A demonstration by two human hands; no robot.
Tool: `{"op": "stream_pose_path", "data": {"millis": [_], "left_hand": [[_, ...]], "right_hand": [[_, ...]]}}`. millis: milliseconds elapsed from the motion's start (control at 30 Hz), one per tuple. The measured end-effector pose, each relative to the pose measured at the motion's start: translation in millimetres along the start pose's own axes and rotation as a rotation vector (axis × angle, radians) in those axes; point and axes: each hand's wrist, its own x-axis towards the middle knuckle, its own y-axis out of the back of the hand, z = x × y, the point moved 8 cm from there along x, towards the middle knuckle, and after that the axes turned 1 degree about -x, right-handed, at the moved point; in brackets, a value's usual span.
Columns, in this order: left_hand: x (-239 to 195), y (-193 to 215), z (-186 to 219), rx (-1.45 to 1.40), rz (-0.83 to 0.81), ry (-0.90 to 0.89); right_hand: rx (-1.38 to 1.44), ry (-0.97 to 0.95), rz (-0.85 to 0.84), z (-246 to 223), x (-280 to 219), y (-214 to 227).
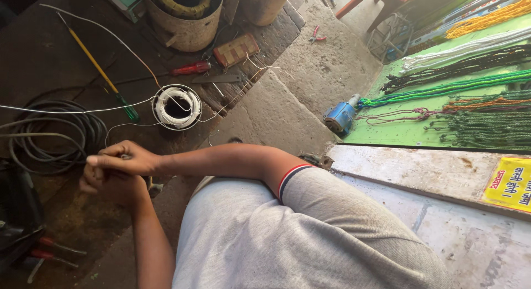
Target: The person strips white wire insulation with a knife, then uses a wrench to tighten a bolt on a metal electrical component. They also handle a wooden-handled tool and a coiled wire.
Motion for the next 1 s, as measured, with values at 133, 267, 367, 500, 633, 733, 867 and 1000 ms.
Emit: {"op": "stream_pose_path", "data": {"millis": [133,267,367,500,633,733,867,1000], "left_hand": [[-5.3,-17.9,-18.5,0.127,-0.107,0.039],[-10.3,-31.0,-43.2,0.191,-0.193,0.154],[-8.8,-35.5,-46.9,0.271,-0.188,0.158],[-12.1,-34.9,-43.3,0.272,-0.232,0.135],[-14.6,-31.5,-39.4,0.37,-0.265,0.04],[-17.8,-33.6,-47.7,0.357,-0.256,0.007],[-19.9,-45.1,-69.0,0.386,-0.247,0.013],[-27.8,-44.4,-83.2,0.358,-0.24,0.033]], "right_hand": [[0.209,-0.228,0.133,24.2,-9.9,19.6],[0.264,-0.381,0.173,73.6,-16.9,34.3],[0.257,-0.424,0.183,113.6,-17.6,41.1],[0.196,-0.378,0.188,148.4,-18.7,37.1],[0.182,-0.436,0.177,159.8,-25.6,30.1],[0.16,-0.426,0.177,154.6,-29.9,26.5],[0.097,-0.508,0.167,150.5,-34.6,28.2],[0.037,-0.441,0.148,138.3,-39.2,19.1]]}}
